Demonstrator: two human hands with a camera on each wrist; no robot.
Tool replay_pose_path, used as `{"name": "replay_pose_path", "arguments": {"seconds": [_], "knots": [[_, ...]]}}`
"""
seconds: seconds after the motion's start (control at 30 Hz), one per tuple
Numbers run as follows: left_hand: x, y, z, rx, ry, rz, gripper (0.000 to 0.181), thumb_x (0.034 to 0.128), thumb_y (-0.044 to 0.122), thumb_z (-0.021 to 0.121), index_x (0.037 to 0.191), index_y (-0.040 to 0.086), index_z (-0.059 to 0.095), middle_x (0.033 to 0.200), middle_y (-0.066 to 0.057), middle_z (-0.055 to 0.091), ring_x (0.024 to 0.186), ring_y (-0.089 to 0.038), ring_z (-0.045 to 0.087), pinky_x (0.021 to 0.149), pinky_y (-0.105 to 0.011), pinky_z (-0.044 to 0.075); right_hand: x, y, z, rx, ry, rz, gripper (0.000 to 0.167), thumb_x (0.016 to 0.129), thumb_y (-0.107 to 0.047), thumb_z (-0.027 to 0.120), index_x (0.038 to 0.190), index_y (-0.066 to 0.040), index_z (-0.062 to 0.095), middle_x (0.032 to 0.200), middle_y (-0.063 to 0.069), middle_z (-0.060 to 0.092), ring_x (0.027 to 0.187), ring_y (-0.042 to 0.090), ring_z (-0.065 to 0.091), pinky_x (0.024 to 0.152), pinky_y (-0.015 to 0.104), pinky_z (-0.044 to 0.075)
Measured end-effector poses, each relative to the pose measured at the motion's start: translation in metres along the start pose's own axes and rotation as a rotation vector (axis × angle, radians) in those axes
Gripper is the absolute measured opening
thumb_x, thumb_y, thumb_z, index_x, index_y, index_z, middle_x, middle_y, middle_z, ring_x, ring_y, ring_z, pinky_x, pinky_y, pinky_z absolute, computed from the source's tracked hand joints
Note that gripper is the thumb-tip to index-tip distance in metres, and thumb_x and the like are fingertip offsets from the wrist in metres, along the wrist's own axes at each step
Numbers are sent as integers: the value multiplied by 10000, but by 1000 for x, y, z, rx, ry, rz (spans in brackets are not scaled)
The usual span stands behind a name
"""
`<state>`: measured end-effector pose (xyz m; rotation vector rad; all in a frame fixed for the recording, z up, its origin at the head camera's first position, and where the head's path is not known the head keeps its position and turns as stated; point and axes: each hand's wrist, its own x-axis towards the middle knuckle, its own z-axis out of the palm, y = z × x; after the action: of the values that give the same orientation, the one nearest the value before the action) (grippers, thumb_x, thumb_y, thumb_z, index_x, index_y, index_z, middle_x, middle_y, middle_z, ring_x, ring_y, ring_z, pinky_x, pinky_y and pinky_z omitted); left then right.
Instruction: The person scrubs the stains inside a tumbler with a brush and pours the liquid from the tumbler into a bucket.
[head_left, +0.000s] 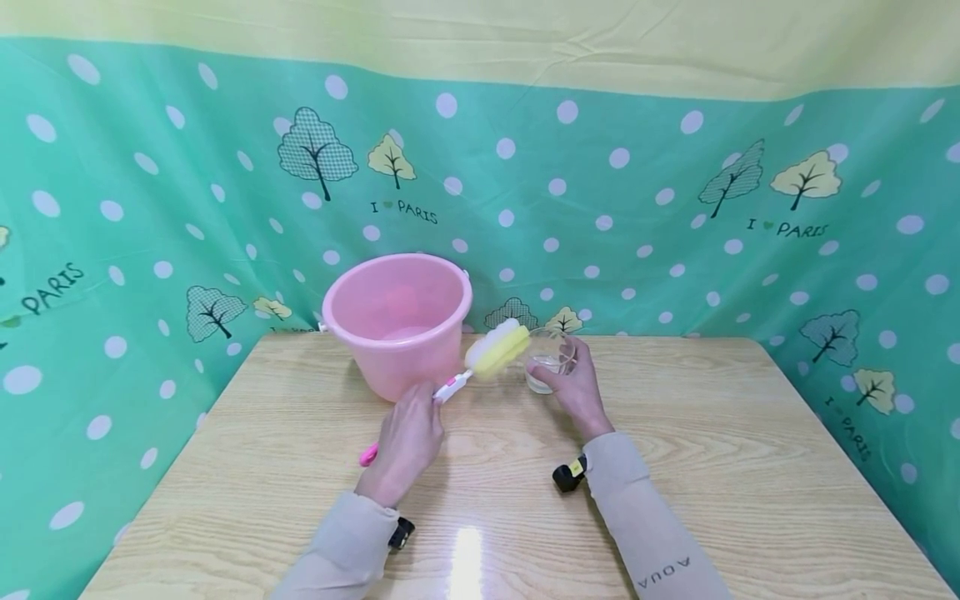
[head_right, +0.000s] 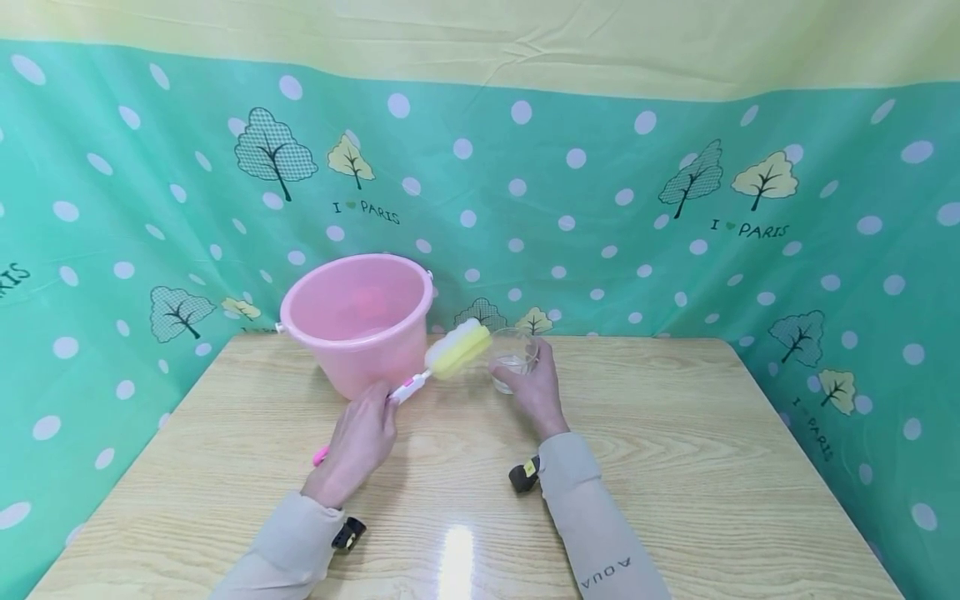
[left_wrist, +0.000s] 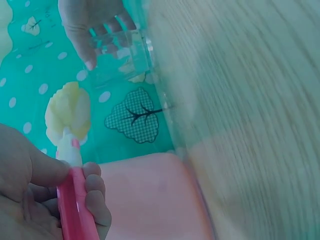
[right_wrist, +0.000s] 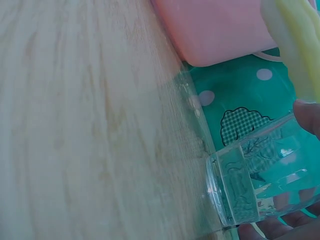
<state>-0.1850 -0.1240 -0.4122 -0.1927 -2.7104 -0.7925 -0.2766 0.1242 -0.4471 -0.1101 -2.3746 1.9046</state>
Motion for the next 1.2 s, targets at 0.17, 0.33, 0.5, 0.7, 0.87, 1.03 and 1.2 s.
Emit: {"name": "replay_pose_path", "arguments": {"seconds": [0.17, 0.33, 0.5, 0.7, 0.87, 1.03, 1.2], "knots": [[1, 3, 2, 8, 11, 25, 43, 937, 59, 557, 917, 31, 583, 740, -13, 505, 647, -182, 499, 575, -338, 460, -1, -1, -1, -8, 0, -2, 986, 699, -362, 839, 1478, -186, 261, 1453, 93, 361, 1306, 314, 358, 1077, 497, 305], [5, 9, 2, 14, 22, 45, 31, 925, 42, 564, 931, 33, 594, 739, -6, 506, 641, -176, 492, 562, -321, 451, 0, -1, -1, -13, -7, -17, 994, 701, -379, 837, 1481, -176, 255, 1458, 101, 355, 1309, 313, 356, 1080, 501, 299], [10, 13, 4, 26, 9, 57, 45, 916, 38, 579, 952, 43, 606, 748, 3, 513, 639, -162, 493, 554, -290, 445, 0, 1, -2, -30, -10, -23, 987, 710, -385, 831, 1480, -171, 252, 1457, 102, 354, 1306, 309, 358, 1079, 500, 300], [16, 17, 4, 30, -10, 67, 36, 923, 40, 570, 921, 47, 605, 715, 12, 494, 604, -149, 473, 521, -265, 418, 1, 2, -1, -23, -16, -29, 974, 713, -355, 832, 1475, -161, 256, 1446, 116, 362, 1295, 318, 363, 1065, 512, 313], [20, 22, 3, 77, -11, 90, 20, 913, 35, 579, 906, 51, 589, 715, 3, 486, 618, -158, 470, 533, -269, 418, 1, 4, 1, -21, -22, -35, 968, 721, -318, 830, 1478, -160, 248, 1437, 119, 365, 1283, 318, 368, 1057, 515, 321], [26, 28, 2, 115, -25, 130, 50, 904, 8, 572, 936, 36, 598, 729, -3, 488, 630, -153, 466, 540, -263, 423, 0, 3, 1, -26, -17, -44, 959, 719, -315, 829, 1472, -156, 258, 1425, 120, 371, 1270, 311, 374, 1053, 518, 322], [30, 33, -1, 162, -48, 154, 120, 872, -41, 564, 964, 28, 598, 737, -10, 480, 628, -149, 456, 537, -253, 419, 0, 3, 0, -30, -20, -35, 969, 716, -336, 829, 1475, -166, 251, 1437, 112, 364, 1288, 308, 363, 1059, 529, 311]]}}
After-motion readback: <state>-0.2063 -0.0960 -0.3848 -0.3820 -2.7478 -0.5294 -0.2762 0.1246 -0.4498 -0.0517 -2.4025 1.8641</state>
